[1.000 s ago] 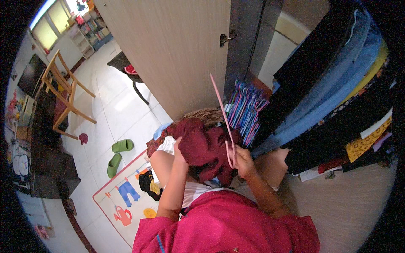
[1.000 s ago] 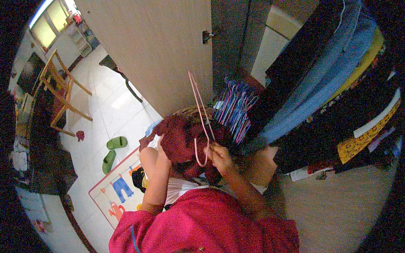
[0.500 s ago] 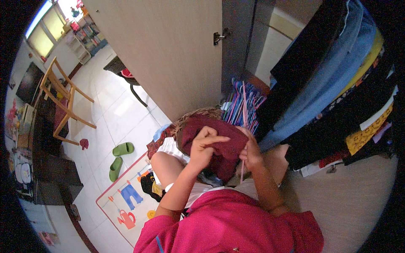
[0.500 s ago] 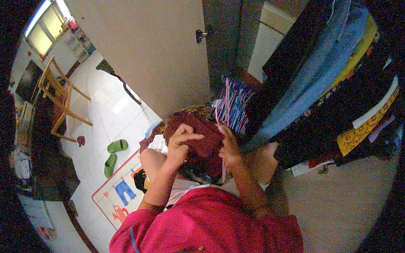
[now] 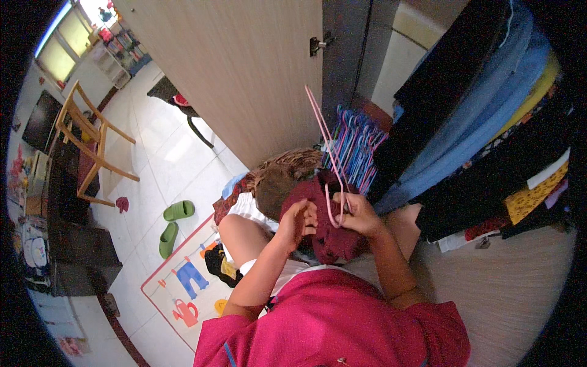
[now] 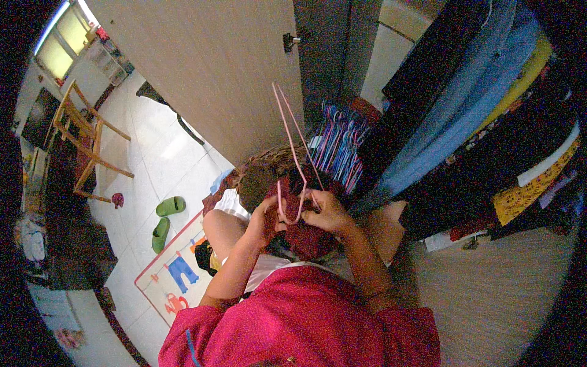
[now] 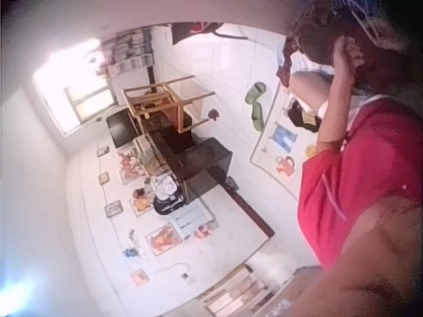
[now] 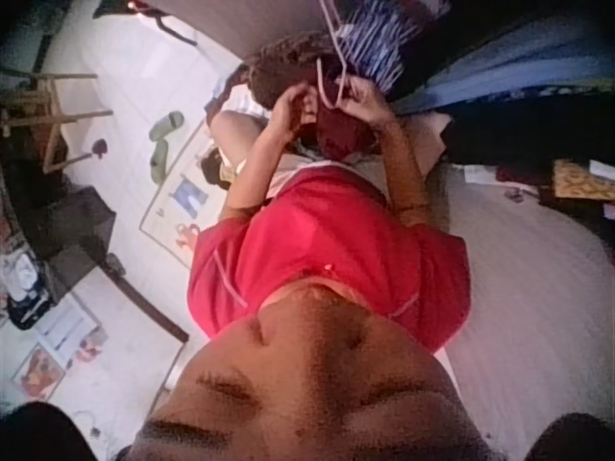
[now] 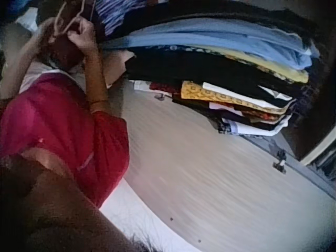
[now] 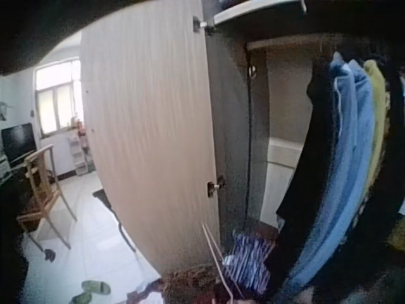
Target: The person hangs clothes by picking up individual items from a pile on the floor, placing them onto hangers, and then hanging the hangers inside a closet.
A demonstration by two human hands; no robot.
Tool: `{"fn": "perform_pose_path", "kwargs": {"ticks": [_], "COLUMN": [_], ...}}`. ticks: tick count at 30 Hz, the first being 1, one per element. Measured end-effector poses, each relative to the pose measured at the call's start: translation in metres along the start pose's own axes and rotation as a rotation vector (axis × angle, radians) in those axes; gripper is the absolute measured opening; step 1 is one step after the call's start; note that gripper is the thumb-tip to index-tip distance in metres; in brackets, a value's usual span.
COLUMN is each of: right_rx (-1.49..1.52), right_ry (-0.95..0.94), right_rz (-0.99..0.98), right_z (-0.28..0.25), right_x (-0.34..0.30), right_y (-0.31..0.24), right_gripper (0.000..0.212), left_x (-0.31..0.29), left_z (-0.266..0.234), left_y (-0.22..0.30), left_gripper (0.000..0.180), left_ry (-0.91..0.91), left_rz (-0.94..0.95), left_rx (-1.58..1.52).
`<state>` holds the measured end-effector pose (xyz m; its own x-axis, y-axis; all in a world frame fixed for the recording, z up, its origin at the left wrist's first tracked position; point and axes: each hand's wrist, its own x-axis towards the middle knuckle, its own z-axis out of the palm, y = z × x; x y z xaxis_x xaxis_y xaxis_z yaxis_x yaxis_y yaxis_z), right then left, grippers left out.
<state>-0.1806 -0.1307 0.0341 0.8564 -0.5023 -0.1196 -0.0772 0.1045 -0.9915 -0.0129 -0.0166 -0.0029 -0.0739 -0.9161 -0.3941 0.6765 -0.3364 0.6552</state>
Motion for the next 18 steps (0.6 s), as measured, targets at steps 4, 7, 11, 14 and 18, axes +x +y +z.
{"fn": "perform_pose_path", "kwargs": {"ticks": [4,7,11,14,18], "right_rx": [-0.287,-0.428,-0.473,-0.431,-0.487], "right_ry": [-0.193,-0.182,-0.099,-0.048,-0.079], "right_rz": [-0.386,-0.350,-0.383,-0.350,-0.339], "right_z": [0.012,0.017,0.012,0.007,0.015], "right_x": [-0.001,-0.003,-0.003,-0.008,-0.009], "right_y": [-0.022,-0.026,-0.020,-0.013,-0.010], "right_gripper": [0.024,0.021,0.018,0.019,0.022], "left_x": [0.004,0.004,0.005,0.000,0.012], "left_z": [0.022,0.026,0.012,0.017,0.015], "left_y": [0.004,0.010,0.020,0.031,0.022], "left_gripper": [0.055,0.035,0.005,0.012,0.023], "left_ry": [0.075,0.148,0.253,0.125,0.111], "left_rz": [-0.062,0.009,0.063,0.033,-0.022], "left_rx": [-0.380,-0.394,-0.155,-0.364,-0.256]}}
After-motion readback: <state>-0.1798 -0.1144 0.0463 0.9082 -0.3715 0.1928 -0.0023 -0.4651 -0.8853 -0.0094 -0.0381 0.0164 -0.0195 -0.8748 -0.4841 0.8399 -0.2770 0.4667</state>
